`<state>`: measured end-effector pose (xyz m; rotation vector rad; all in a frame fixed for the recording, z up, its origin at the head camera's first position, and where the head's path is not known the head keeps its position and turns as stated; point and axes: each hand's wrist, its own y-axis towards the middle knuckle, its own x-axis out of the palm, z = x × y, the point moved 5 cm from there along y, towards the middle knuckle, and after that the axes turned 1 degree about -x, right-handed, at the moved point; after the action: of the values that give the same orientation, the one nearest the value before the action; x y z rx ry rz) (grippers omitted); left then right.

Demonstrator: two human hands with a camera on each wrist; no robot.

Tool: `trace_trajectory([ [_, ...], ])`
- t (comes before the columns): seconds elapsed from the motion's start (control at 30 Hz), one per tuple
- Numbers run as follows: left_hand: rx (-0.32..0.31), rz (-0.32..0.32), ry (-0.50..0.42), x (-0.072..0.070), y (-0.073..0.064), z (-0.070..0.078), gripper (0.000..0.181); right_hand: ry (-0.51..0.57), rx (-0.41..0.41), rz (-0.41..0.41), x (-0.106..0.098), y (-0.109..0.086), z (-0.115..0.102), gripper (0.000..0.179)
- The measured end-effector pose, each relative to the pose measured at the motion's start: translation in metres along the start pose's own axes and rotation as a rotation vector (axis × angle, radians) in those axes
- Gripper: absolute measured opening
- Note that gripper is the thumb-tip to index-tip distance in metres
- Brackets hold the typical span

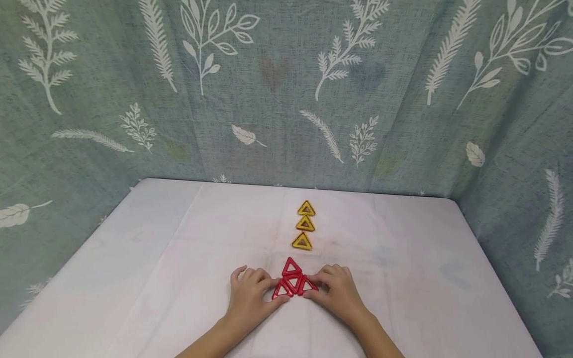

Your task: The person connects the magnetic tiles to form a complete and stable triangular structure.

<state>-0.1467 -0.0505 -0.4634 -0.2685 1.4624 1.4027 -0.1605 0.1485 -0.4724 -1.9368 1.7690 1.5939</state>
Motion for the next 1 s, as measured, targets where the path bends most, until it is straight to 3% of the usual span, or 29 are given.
trace_trajectory([
  [0.2,0.042,0.052,-0.032,0.000,0.001,0.006,0.039,-0.006,-0.014,0.007,-0.002,0.000,0.000,0.032],
  [0.37,0.014,0.040,-0.031,0.003,-0.001,0.007,0.040,-0.006,-0.006,0.002,-0.003,0.001,0.001,0.032],
  [0.63,-0.092,-0.081,-0.038,0.005,0.000,0.003,0.054,0.004,0.001,0.001,-0.002,0.001,0.001,0.032],
  [0.83,-0.191,-0.203,-0.082,0.011,-0.003,-0.004,0.059,0.064,0.004,-0.047,0.000,-0.001,0.001,0.032],
  [1.0,-0.221,-0.254,-0.090,0.013,-0.003,-0.006,0.059,0.097,-0.034,-0.077,-0.001,-0.001,-0.001,0.033],
])
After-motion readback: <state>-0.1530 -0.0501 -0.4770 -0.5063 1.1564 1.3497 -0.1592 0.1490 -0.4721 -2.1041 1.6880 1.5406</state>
